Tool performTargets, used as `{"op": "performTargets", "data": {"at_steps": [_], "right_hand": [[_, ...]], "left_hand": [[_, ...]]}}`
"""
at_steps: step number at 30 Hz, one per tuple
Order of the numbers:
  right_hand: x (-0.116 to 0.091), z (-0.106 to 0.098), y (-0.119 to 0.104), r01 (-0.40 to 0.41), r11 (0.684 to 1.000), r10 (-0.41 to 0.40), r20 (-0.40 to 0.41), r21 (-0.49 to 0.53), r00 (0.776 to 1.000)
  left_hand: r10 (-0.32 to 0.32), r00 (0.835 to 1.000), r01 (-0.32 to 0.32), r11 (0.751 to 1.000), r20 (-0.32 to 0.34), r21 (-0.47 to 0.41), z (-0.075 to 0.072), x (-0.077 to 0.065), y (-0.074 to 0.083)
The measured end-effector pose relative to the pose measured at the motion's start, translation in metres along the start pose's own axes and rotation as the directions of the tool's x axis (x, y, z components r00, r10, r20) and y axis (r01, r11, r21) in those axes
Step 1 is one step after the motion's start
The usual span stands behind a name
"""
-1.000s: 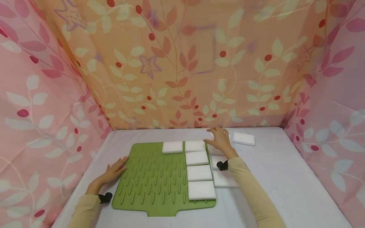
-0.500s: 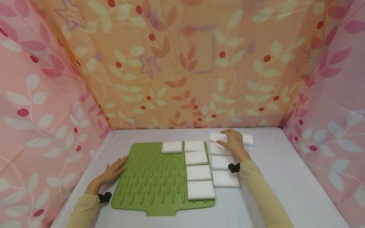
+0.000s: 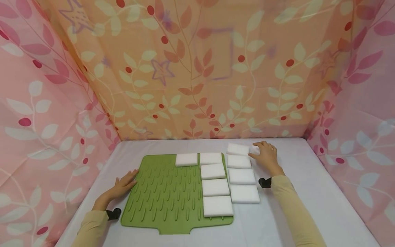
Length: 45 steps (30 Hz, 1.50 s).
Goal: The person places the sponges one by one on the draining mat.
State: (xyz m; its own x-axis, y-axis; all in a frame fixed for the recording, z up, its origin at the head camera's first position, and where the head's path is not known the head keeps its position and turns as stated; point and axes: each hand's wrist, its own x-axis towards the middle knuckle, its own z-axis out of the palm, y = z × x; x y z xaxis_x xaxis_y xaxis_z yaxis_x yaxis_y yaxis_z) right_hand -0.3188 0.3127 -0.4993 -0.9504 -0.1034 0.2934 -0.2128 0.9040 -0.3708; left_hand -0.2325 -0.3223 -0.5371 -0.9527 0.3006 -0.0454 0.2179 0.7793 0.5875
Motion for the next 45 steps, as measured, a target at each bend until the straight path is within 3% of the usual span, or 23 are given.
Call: {"op": "performTargets", "data": {"at_steps": [13, 25, 35, 45], "right_hand": [[-0.004, -0.003, 0.031, -0.026, 0.999, 0.026, -0.005, -0.029, 1.0], [-0.004, -0.009, 0.048, -0.062, 0.998, 0.063, 0.083, -0.012, 0.995], [0.002, -0.007, 0.067, -0.096, 0.994, 0.08, 0.224, 0.06, 0.971], [0.002, -0.009, 0.066, -0.122, 0.991, 0.108, 0.212, 0.05, 0.971]], "left_hand": [[-0.015, 1.0, 0.015, 1.0, 0.002, 0.004, -0.001, -0.001, 0.001], [-0.01, 1.0, 0.01, 1.0, 0.001, 0.002, -0.004, 0.0, 0.005], [-0.002, 1.0, 0.002, 1.0, -0.004, -0.003, -0.003, -0.001, 0.004], [0.004, 1.0, -0.004, 1.0, -0.009, 0.0, -0.003, -0.002, 0.004]]}}
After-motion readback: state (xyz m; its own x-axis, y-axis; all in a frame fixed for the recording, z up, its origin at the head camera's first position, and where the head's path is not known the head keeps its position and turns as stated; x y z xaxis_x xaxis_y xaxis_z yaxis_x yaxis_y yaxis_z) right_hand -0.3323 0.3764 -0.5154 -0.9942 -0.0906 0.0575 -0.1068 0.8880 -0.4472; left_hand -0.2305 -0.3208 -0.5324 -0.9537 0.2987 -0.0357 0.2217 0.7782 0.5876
